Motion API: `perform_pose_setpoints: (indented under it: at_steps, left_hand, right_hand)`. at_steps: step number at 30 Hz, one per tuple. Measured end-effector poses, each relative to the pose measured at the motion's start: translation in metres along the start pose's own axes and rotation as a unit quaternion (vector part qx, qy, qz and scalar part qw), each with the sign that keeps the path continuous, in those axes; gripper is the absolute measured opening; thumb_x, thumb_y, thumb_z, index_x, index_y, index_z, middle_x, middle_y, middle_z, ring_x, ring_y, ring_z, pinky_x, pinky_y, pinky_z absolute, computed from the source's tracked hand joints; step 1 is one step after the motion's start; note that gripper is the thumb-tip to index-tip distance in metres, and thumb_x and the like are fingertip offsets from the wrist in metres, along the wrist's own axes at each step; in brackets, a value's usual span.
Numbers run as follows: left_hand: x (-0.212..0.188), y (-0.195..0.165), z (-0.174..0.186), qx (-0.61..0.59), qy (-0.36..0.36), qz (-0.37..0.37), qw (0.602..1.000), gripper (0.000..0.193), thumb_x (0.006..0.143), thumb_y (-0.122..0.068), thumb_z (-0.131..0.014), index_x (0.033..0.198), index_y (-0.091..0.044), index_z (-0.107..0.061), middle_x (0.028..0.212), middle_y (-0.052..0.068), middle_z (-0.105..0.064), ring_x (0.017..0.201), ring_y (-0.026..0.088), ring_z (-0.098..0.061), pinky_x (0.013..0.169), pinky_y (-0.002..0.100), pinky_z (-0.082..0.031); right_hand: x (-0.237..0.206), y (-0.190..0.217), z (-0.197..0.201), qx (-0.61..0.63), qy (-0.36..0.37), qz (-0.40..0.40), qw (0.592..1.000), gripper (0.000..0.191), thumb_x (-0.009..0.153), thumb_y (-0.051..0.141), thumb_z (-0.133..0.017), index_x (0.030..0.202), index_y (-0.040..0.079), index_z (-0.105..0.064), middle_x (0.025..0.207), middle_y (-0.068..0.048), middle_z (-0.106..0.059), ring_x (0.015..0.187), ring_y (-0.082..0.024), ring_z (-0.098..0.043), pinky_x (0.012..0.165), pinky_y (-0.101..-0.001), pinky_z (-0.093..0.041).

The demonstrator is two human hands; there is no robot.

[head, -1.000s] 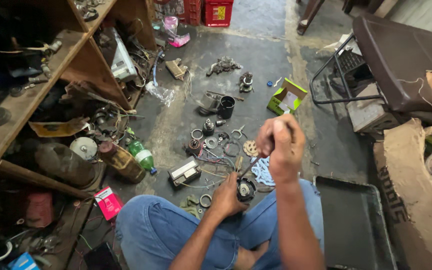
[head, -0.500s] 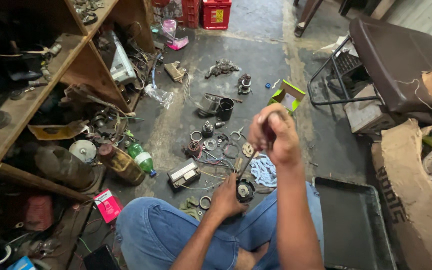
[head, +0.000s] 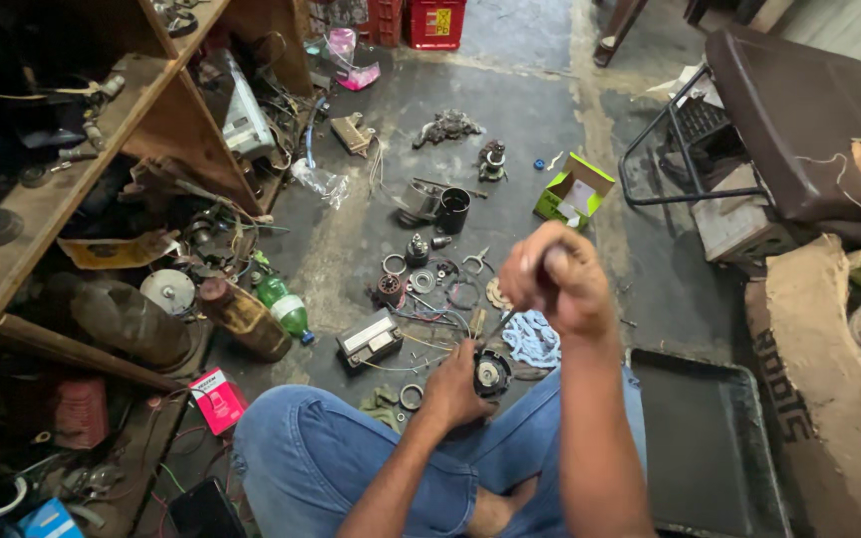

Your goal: The person sits on the workshop floor and disassembles a starter motor resting in their lap. They use a red-handled screwdriver to loosen screws, remove small parts and set them on the floor, then handle the motor housing with both hands.

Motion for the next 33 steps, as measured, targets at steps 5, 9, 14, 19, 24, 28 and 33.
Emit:
perform_pose_setpoints:
  at_steps: [5,9,14,19,24,28,33]
  left_hand:
    - [0.001,-0.001,0.0,0.014,0.009,0.006,1.0,0.097,0.053,-0.026,-0.096,0.13,-0.006,-0.041,0.123,0.021,-0.061,0.117,0.043,-0.06,0.096,0.048,-0.051]
    - [0.003,0.001,-0.001,0.018,0.026,0.036,0.999,0.096,0.055,-0.026,-0.095,0.131,-0.008,-0.041,0.125,0.02,-0.06,0.118,0.043,-0.059,0.097,0.049,-0.05]
    - [0.001,-0.002,0.001,0.008,0.005,0.012,1.0,0.097,0.052,-0.025,-0.095,0.131,-0.007,-0.042,0.125,0.021,-0.06,0.119,0.042,-0.059,0.097,0.048,-0.051]
    - [-0.001,-0.006,0.004,0.018,0.022,0.047,0.998,0.097,0.053,-0.025,-0.095,0.131,-0.006,-0.04,0.126,0.021,-0.059,0.119,0.041,-0.059,0.097,0.048,-0.051]
    - [-0.001,-0.005,0.005,-0.002,-0.002,0.013,1.0,0.093,0.054,-0.024,-0.094,0.13,-0.007,-0.044,0.124,0.02,-0.062,0.118,0.042,-0.059,0.098,0.048,-0.051]
    - [0.001,-0.002,0.001,-0.004,0.002,0.011,1.0,0.094,0.054,-0.025,-0.094,0.13,-0.007,-0.043,0.123,0.02,-0.061,0.118,0.042,-0.059,0.097,0.048,-0.051]
    - [0.001,0.0,-0.001,0.0,-0.007,0.003,1.0,0.094,0.054,-0.025,-0.094,0.13,-0.006,-0.042,0.124,0.02,-0.06,0.118,0.042,-0.059,0.097,0.047,-0.051]
  right_hand:
    - [-0.014,-0.012,-0.018,-0.167,-0.253,0.083,0.949,0.035,0.106,0.036,-0.056,0.097,0.002,-0.053,0.069,-0.005,-0.047,0.054,-0.012,-0.04,0.048,-0.0291,-0.032]
    - [-0.003,0.002,-0.005,-0.047,0.046,0.034,0.997,0.034,0.104,0.035,-0.058,0.087,0.006,-0.052,0.072,-0.012,-0.053,0.06,-0.023,-0.043,0.057,-0.0362,-0.038]
    - [0.007,0.007,0.01,0.104,0.106,-0.039,0.988,0.029,0.104,0.03,-0.059,0.095,0.003,-0.051,0.063,-0.006,-0.049,0.049,-0.016,-0.04,0.056,-0.0363,-0.039]
    - [-0.011,-0.011,-0.015,-0.22,-0.303,0.112,0.92,0.025,0.114,0.024,-0.049,0.1,0.002,-0.049,0.071,-0.004,-0.041,0.059,-0.014,-0.035,0.054,-0.0339,-0.034]
    - [-0.008,-0.007,-0.014,-0.148,-0.113,0.069,0.98,0.033,0.105,0.032,-0.05,0.091,0.002,-0.049,0.076,-0.012,-0.052,0.064,-0.021,-0.043,0.062,-0.0375,-0.039]
    - [0.007,-0.008,0.009,-0.016,0.053,-0.017,0.998,0.039,0.102,0.035,-0.056,0.084,0.002,-0.049,0.073,-0.013,-0.05,0.062,-0.025,-0.045,0.068,-0.043,-0.045]
    - [0.013,-0.008,0.027,0.115,0.136,-0.102,0.979,0.039,0.1,0.037,-0.058,0.082,0.004,-0.048,0.062,-0.009,-0.046,0.052,-0.019,-0.04,0.056,-0.039,-0.04]
Point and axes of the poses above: each hand's wrist, its own x-axis towards the middle knuckle, its own z-axis out of the back of the hand, y = z × x, the point moved 1 cm from there along x, towards the middle knuckle
